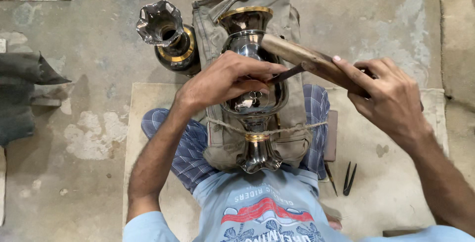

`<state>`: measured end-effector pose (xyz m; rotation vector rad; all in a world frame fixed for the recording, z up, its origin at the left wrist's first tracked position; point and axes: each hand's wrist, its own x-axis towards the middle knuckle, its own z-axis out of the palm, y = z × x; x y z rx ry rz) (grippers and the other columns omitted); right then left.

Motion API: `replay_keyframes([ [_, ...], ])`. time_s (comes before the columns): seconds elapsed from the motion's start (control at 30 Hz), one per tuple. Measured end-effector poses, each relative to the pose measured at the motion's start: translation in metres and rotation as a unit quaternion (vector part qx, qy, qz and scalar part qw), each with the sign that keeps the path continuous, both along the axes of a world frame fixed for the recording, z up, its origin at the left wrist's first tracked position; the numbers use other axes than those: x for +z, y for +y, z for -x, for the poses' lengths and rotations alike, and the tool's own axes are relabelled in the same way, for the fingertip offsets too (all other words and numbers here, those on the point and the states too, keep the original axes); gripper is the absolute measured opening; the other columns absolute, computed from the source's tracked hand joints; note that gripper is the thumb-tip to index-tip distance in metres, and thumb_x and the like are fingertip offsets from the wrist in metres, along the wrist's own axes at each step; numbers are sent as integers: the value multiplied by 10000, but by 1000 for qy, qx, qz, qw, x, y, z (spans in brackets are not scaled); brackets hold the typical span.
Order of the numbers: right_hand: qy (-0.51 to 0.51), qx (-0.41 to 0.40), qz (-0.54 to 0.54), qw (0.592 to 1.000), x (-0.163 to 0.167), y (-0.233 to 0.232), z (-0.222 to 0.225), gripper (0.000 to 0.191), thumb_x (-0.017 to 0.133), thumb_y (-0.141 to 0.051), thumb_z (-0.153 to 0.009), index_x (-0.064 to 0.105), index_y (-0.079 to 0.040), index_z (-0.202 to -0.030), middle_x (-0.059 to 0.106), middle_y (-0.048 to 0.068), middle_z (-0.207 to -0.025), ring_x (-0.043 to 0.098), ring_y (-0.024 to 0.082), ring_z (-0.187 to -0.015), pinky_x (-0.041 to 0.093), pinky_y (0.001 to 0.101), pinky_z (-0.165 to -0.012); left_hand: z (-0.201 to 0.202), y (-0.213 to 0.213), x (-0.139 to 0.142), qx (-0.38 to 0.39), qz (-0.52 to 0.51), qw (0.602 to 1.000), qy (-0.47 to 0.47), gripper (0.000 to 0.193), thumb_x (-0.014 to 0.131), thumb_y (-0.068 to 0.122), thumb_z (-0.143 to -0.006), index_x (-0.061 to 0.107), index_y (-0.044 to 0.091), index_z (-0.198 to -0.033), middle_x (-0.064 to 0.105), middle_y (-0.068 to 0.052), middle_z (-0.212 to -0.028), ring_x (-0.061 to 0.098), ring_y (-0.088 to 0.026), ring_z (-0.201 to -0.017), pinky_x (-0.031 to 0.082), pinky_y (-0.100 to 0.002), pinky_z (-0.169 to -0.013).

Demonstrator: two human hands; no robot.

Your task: The person sits cross-legged on the floor and uses a chisel and wooden mallet to engrave a floral pattern onto a polished metal vessel. The person repeatedly taps the chisel along the surface to create the design.

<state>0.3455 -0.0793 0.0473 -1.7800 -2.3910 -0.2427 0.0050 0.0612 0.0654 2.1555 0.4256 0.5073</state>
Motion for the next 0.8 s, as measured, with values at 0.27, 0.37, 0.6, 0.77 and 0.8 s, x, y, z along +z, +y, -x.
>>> replay_keyframes([
  [0.27,245,-12,-148,958,-53,-30,-16,562,746,-65,-970,543,-123,-1491,713,68,-1021,649,166,-746,541,292,-652,-2,4,10,-62,-54,996,-17,464,708,117,-925,632,130,-1383,778,-72,-1157,777,-253,-997,615,-415,-869],
  [0.37,350,-10,-173,920,-78,-39,-17,467,712,5,-1073,519,-158,-1465,688,128,-1077,707,252,-873,628,355,-725,-1,3,12,-73,-57,996,-1,449,699,139,-931,638,133,-1375,772,-69,-1170,771,-255,-995,609,-413,-845],
  [0.6,350,28,-227,909,-88,-40,-14,672,712,-27,-1100,327,-150,-1636,699,118,-1128,730,222,-845,634,306,-673,-4,-11,18,-14,-109,992,66,478,711,209,-881,663,216,-1356,779,-23,-1154,760,-244,-867,585,-426,-728],
  [0.77,203,-59,-105,972,-60,-42,6,722,739,60,-838,493,-106,-1496,722,193,-1113,735,299,-910,639,424,-755,1,-26,15,87,-113,986,84,506,724,202,-918,619,233,-1412,780,-47,-1064,750,-215,-840,600,-408,-757],
  [0.8,208,-72,-92,971,-55,-43,8,756,725,87,-764,507,-86,-1467,720,201,-1098,727,301,-905,635,444,-763,5,-30,13,114,-111,987,12,501,726,173,-952,601,211,-1436,775,-65,-1133,760,-204,-906,619,-385,-802],
])
